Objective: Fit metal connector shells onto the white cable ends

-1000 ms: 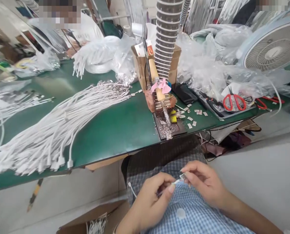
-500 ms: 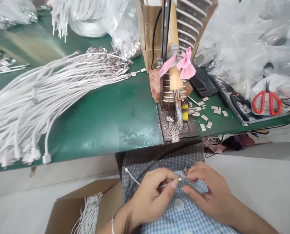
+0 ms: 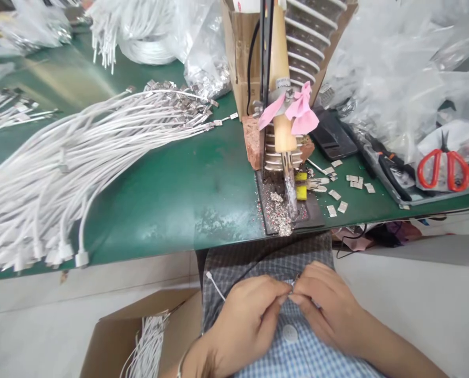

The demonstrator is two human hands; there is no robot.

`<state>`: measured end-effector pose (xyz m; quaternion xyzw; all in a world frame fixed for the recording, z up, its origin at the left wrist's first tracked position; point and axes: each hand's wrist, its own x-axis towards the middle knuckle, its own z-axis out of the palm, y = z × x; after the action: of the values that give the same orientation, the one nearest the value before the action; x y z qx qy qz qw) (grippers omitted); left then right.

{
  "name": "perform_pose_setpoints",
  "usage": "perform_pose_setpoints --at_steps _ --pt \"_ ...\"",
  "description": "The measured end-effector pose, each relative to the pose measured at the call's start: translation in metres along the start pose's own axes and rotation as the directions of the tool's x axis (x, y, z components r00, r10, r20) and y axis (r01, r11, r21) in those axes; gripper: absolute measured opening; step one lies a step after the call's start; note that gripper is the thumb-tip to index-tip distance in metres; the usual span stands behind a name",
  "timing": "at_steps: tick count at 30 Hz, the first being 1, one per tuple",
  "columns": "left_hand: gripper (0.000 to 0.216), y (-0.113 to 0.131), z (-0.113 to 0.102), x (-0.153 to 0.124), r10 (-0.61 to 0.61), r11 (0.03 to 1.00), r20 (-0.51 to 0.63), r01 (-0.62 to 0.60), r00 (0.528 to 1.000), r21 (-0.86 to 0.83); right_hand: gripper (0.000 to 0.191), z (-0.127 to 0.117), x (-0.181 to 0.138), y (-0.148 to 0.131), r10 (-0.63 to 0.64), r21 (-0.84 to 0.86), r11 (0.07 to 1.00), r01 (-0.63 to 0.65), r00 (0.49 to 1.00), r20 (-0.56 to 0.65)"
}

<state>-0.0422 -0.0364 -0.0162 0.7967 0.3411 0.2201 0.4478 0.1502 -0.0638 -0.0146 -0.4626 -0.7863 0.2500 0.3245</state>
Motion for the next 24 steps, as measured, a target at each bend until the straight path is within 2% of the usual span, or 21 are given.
perform_pose_setpoints --at_steps 4,8,11,13,16,24 --pt "0.011 -0.001 0.001 -0.001 -0.005 1.0 0.011 0.005 1.0 -0.01 0.025 0.001 0.0 0.002 0.063 0.09 0.994 -0.062 0.998 -0.004" --pt "0.016 0.002 -0.001 -0.001 -0.094 0.991 -0.04 0.09 0.995 -0.103 0.02 -0.002 -0.004 0.009 0.18 0.168 0.972 -0.165 0.981 -0.079" --pt "0.02 0.003 -0.003 0.0 -0.187 0.966 -0.051 0.174 0.981 -0.192 0.01 -0.003 -0.008 0.009 0.253 0.253 0.937 -0.241 0.967 -0.013" --pt "0.021 0.003 -0.002 0.001 -0.227 0.943 -0.045 0.208 0.973 -0.261 0.005 -0.001 -0.01 0.007 0.239 0.282 0.931 -0.232 0.971 0.012" --pt "0.022 0.001 -0.003 0.0 -0.257 0.913 -0.021 0.236 0.966 -0.334 0.012 0.002 -0.009 0.004 0.234 0.322 0.922 -0.216 0.972 -0.017" --pt "0.021 0.004 -0.008 0.004 -0.295 0.892 0.0 0.276 0.955 -0.359 0.014 0.001 -0.002 0.002 0.196 0.324 0.93 -0.175 0.98 -0.031"
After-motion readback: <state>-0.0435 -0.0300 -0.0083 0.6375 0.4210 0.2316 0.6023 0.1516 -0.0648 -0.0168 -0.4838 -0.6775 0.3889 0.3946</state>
